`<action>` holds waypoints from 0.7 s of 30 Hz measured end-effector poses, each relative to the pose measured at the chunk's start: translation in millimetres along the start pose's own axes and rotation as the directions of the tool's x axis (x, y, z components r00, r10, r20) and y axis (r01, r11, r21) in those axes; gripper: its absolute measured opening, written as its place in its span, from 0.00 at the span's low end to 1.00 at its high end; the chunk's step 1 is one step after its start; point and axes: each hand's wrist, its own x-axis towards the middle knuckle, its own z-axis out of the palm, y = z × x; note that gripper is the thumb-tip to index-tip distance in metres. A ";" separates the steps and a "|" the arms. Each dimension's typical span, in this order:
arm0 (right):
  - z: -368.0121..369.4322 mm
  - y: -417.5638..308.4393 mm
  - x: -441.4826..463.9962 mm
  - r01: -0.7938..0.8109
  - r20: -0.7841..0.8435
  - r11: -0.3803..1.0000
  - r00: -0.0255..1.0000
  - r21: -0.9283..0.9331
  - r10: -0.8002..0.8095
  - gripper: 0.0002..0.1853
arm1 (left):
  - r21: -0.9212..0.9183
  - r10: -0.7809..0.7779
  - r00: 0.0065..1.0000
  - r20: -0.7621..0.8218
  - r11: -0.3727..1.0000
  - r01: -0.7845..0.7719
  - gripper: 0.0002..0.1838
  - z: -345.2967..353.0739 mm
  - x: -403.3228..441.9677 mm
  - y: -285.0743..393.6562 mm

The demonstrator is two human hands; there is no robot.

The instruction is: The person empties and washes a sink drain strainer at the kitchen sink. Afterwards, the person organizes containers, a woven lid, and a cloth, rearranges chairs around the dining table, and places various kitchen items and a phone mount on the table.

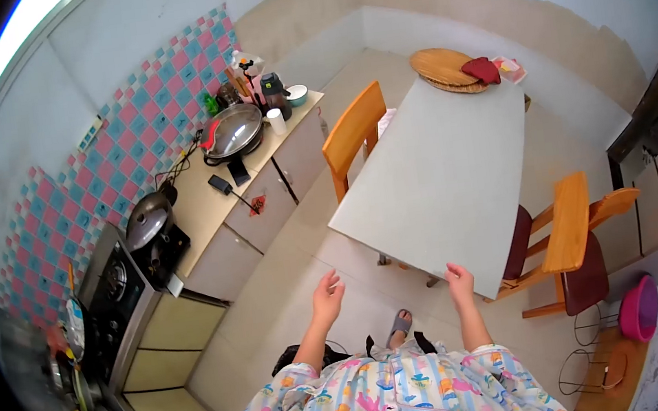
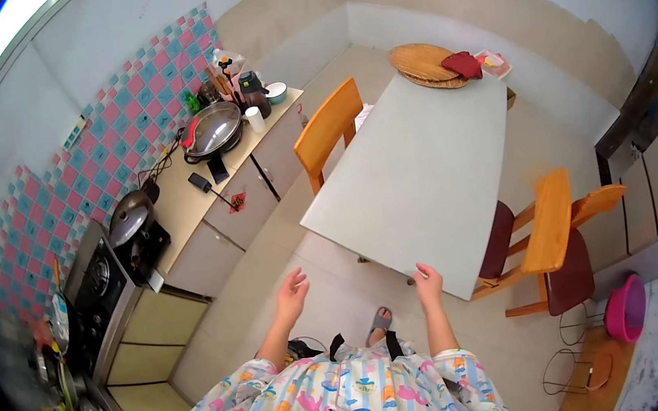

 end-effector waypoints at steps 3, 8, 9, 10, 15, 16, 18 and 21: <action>12.9 -13.6 50.1 -0.007 0.037 0.998 0.999 -0.057 0.009 0.18 | 0.019 -0.008 0.998 0.055 1.000 0.007 0.27 23.3 50.9 11.0; 59.1 -36.1 102.8 -0.045 0.084 0.995 0.995 -0.088 0.053 0.17 | 0.046 -0.035 0.998 0.052 0.998 0.033 0.27 25.8 114.6 31.2; 71.6 -38.2 110.1 -0.026 0.086 0.997 0.996 -0.071 0.032 0.17 | 0.042 -0.043 0.999 0.033 0.998 0.041 0.27 20.9 123.5 30.2; 85.2 -42.3 119.7 -0.004 0.086 0.998 0.996 -0.055 0.009 0.17 | 0.035 -0.048 0.999 0.015 0.998 0.047 0.27 13.5 134.0 29.8; 161.8 -115.4 141.7 -0.054 0.212 0.991 0.974 -0.123 0.079 0.17 | -0.105 -0.173 0.979 -0.105 0.981 0.162 0.25 -52.6 185.5 -11.0; 178.0 -136.6 146.6 -0.077 0.231 0.987 0.967 -0.142 0.109 0.17 | -0.114 -0.155 0.980 -0.128 0.984 0.140 0.25 -70.6 195.7 -20.1; 217.1 -174.9 159.4 0.002 0.216 0.990 0.976 -0.144 0.029 0.17 | -0.128 -0.149 0.974 -0.169 0.983 0.129 0.25 -103.6 223.9 -33.2; 300.8 -220.7 183.6 0.172 0.182 0.980 0.972 -0.103 -0.152 0.19 | -0.121 -0.135 0.973 -0.188 0.986 0.113 0.24 -173.7 288.0 -22.6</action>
